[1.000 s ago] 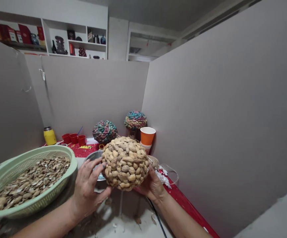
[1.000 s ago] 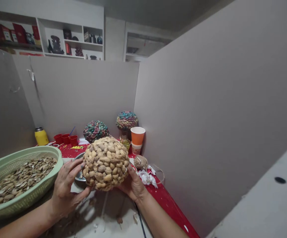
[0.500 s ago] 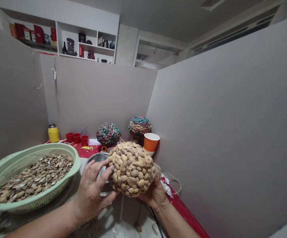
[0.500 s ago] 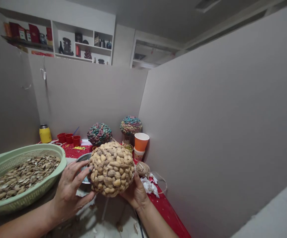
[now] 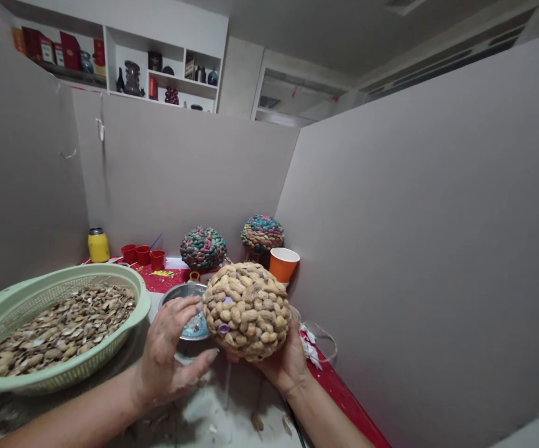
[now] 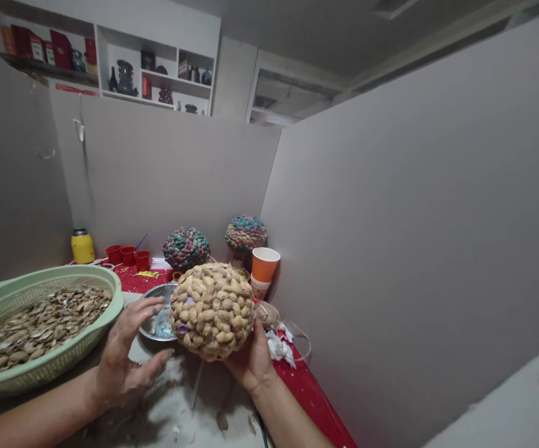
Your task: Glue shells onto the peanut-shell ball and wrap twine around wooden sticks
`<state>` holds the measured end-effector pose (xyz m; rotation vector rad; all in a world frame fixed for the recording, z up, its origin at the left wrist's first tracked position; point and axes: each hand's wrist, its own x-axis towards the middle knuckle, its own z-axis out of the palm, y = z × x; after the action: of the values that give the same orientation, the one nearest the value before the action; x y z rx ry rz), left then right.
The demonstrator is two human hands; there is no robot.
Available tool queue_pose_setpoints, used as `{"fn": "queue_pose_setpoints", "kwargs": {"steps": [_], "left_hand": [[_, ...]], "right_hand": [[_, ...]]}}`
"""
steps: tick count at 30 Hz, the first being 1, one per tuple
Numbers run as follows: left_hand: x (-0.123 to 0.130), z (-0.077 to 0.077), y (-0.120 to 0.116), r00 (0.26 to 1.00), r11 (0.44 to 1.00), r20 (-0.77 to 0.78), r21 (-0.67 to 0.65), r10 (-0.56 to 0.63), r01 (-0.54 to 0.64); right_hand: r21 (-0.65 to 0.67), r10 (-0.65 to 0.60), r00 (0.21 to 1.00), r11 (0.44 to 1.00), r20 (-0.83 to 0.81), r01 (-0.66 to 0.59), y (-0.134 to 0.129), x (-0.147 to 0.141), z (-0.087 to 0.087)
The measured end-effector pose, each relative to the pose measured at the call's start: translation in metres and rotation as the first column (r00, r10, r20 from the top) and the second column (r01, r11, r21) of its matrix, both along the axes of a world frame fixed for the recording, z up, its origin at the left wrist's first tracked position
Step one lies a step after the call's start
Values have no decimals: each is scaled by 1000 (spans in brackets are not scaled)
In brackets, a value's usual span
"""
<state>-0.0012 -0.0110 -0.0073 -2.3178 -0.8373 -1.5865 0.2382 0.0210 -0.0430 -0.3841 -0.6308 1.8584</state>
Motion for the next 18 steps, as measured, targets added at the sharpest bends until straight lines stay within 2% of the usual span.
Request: {"fn": "queue_pose_setpoints", "kwargs": {"steps": [2, 4, 7, 10, 13, 18], "left_hand": [[-3, -5, 9, 996, 1000, 85, -17, 9, -7], [-5, -9, 17, 997, 996, 51, -77, 55, -51], [-5, -14, 25, 972, 950, -210, -266, 108, -163], [-3, -18, 26, 887, 868, -452, -400, 92, -294], [-2, -22, 28, 828, 836, -557, -422, 66, -350], [1, -29, 29, 812, 845, -583, -421, 26, -330]], "right_hand": [[-25, 30, 999, 999, -16, -30, 1, 1, 3], [-42, 45, 998, 998, -32, -46, 2, 3, 4], [-51, 54, 998, 997, -39, -56, 5, 5, 5], [-63, 64, 997, 996, -52, -67, 6, 5, 5], [-81, 67, 995, 994, -73, -73, 7, 5, 5], [-34, 74, 997, 997, -30, -75, 6, 4, 7]]}}
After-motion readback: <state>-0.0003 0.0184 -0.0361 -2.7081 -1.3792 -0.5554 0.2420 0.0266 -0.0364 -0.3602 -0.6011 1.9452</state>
